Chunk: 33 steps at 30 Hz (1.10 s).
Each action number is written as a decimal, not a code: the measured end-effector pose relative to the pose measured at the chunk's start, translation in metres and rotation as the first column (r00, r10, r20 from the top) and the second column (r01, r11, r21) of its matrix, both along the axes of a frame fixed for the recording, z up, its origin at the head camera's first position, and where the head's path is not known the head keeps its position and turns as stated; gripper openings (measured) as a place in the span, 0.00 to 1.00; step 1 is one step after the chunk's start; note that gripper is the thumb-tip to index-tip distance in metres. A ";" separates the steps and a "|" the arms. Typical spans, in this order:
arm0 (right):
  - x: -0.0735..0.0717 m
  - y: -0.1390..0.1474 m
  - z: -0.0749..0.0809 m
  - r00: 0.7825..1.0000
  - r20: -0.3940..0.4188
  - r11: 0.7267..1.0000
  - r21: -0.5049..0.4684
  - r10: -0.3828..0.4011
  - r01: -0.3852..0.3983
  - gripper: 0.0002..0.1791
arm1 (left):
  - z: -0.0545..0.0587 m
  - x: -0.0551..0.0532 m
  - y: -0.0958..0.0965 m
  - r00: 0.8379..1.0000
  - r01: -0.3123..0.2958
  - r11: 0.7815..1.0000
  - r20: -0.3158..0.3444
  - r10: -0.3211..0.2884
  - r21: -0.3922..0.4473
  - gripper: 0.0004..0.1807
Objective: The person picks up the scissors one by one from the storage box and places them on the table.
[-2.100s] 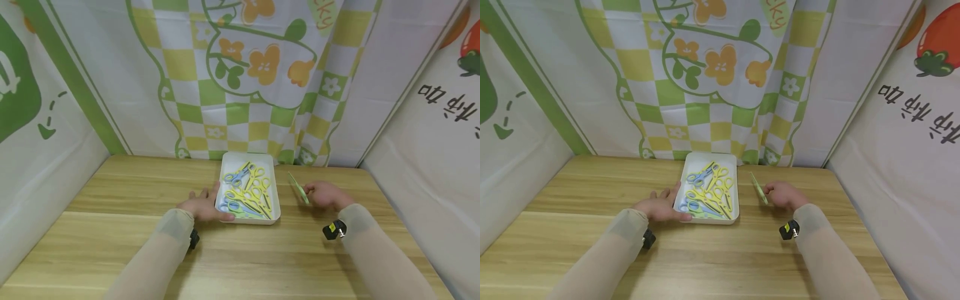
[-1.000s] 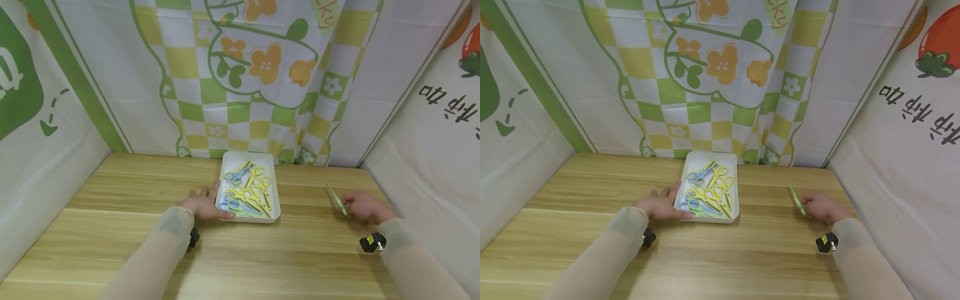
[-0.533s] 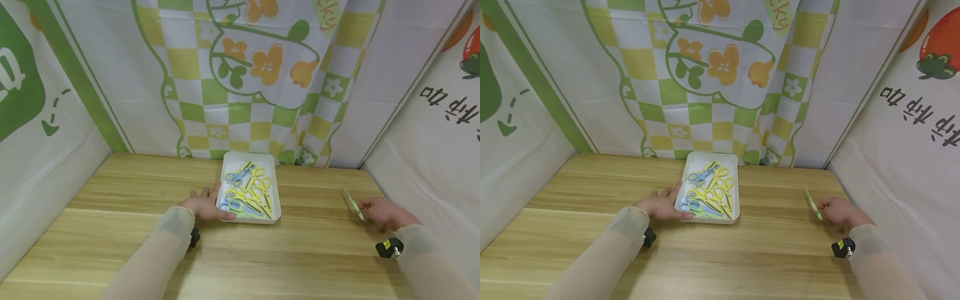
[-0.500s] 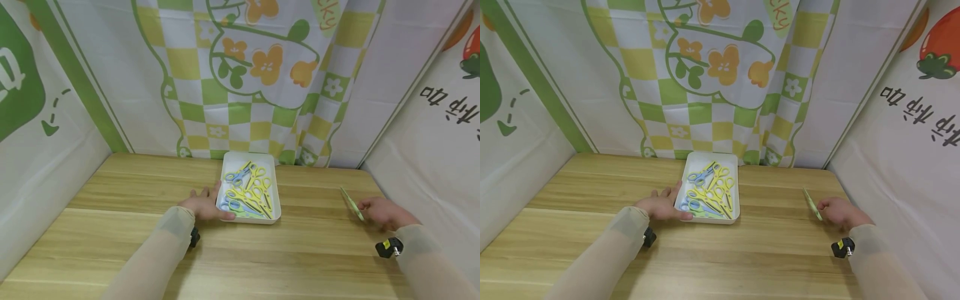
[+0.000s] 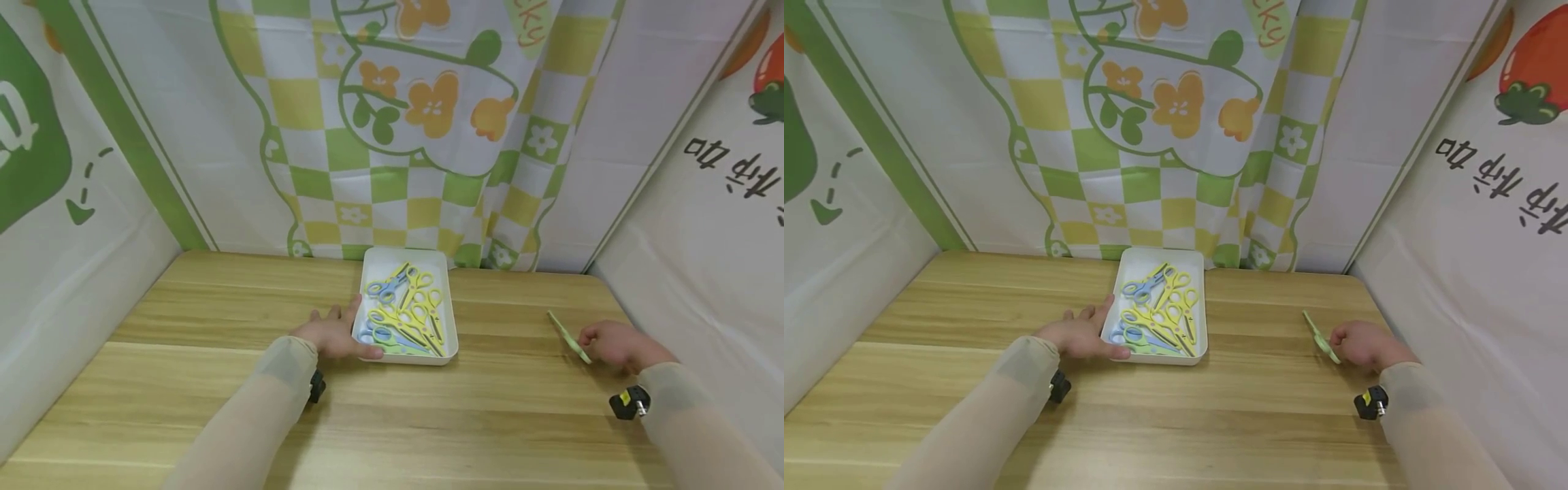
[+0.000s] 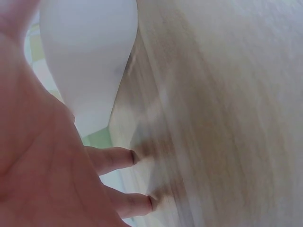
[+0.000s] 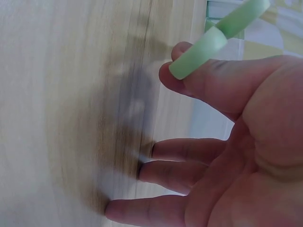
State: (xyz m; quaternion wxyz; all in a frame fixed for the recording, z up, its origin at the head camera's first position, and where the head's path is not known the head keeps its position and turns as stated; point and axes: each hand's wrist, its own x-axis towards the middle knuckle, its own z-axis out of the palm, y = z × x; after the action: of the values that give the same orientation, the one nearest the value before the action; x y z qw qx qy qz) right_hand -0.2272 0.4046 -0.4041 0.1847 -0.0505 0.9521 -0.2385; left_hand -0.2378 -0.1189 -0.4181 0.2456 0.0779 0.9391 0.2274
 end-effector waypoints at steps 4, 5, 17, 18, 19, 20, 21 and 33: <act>0.000 -0.001 -0.001 0.999 -0.026 0.999 0.037 0.030 -0.030 0.06 | -0.006 -0.005 -0.001 1.000 -0.002 1.000 0.011 0.002 0.016 0.78; 0.000 -0.001 -0.001 0.999 -0.027 0.998 0.045 0.034 -0.033 0.06 | -0.010 -0.007 -0.002 1.000 -0.004 1.000 0.013 0.004 0.017 0.79; -0.001 0.000 0.000 1.000 0.018 0.999 0.046 -0.005 0.004 0.04 | -0.024 -0.015 -0.003 1.000 -0.008 0.999 -0.025 0.008 0.032 0.80; -0.001 0.001 0.000 0.999 0.027 0.999 0.045 -0.018 0.017 0.03 | -0.024 -0.014 -0.002 1.000 -0.010 0.999 -0.024 0.011 0.032 0.80; -0.001 0.001 0.001 0.999 0.034 0.999 0.043 -0.022 0.021 0.04 | -0.023 -0.013 -0.003 1.000 -0.010 0.999 -0.021 0.011 0.031 0.80; -0.002 0.001 0.001 0.999 0.040 0.999 0.042 -0.029 0.027 0.04 | -0.021 -0.012 -0.003 1.000 -0.013 0.999 -0.012 0.013 0.032 0.80; -0.002 0.000 0.001 0.999 0.039 0.999 0.038 -0.024 0.023 0.05 | -0.018 -0.011 -0.003 1.000 -0.015 0.999 0.000 0.015 0.032 0.80; -0.003 0.000 0.003 0.998 0.065 0.999 -0.043 -0.021 0.024 0.08 | 0.018 -0.002 -0.002 0.999 0.005 0.980 0.036 -0.013 0.199 0.69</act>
State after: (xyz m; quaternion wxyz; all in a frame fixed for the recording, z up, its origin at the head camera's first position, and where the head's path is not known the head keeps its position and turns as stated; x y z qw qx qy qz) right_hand -0.2298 0.4044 -0.4013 0.2113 -0.0361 0.9407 -0.2630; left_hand -0.2395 -0.1210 -0.4004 0.2550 0.1020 0.9066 0.3204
